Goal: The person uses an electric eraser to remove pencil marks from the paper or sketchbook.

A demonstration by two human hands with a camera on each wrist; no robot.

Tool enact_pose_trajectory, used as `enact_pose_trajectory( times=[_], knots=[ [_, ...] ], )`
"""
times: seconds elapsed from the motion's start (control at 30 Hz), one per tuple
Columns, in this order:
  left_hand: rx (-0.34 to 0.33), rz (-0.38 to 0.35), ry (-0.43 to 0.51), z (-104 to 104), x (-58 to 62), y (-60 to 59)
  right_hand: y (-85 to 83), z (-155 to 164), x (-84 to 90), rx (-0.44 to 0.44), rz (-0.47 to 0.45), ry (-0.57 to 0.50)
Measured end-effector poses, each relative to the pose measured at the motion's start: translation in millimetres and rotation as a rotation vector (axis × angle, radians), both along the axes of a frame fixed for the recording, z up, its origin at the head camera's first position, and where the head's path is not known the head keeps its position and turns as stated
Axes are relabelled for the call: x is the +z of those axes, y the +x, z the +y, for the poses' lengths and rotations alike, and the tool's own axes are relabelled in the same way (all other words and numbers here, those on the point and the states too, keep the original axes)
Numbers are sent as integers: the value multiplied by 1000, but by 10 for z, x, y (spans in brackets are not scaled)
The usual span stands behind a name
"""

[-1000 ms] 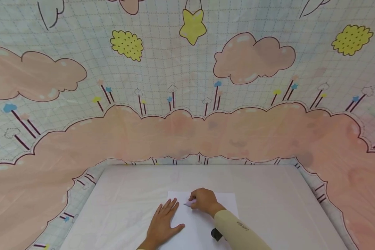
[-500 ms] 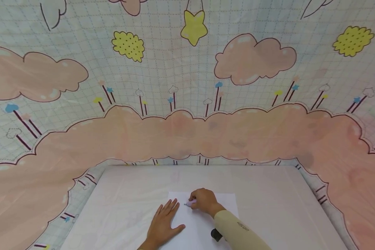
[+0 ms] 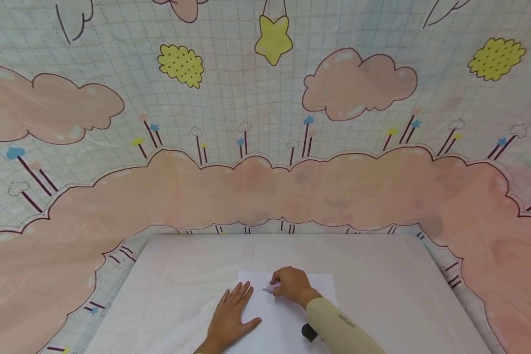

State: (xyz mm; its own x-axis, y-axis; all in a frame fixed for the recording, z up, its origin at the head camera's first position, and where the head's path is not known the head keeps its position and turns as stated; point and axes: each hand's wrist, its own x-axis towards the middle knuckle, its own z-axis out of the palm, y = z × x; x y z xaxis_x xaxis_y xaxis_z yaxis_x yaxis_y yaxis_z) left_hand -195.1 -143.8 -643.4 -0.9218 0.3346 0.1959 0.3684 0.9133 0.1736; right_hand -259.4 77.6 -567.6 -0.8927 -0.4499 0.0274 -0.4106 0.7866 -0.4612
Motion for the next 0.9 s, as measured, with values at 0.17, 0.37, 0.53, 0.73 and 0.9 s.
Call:
enact_pose_trajectory(
  times=[0.17,0.37,0.53,0.73,0.9],
  knots=[
    [-5,-16,9,-5,22,0,16,102,-39,-44,-27,-58],
    [-2,-49,13,0,23,-12,24,269,-113,-159,-118,-249],
    [-3,-46,23,8,21,-22,32,435,-186,-252,-171,-404],
    [-1,-17,43,9,-4,-7,109,626,-221,-367,-116,-436],
    [-3,8,38,26,-11,-16,176,762,-206,-451,-93,-457]
  ],
)
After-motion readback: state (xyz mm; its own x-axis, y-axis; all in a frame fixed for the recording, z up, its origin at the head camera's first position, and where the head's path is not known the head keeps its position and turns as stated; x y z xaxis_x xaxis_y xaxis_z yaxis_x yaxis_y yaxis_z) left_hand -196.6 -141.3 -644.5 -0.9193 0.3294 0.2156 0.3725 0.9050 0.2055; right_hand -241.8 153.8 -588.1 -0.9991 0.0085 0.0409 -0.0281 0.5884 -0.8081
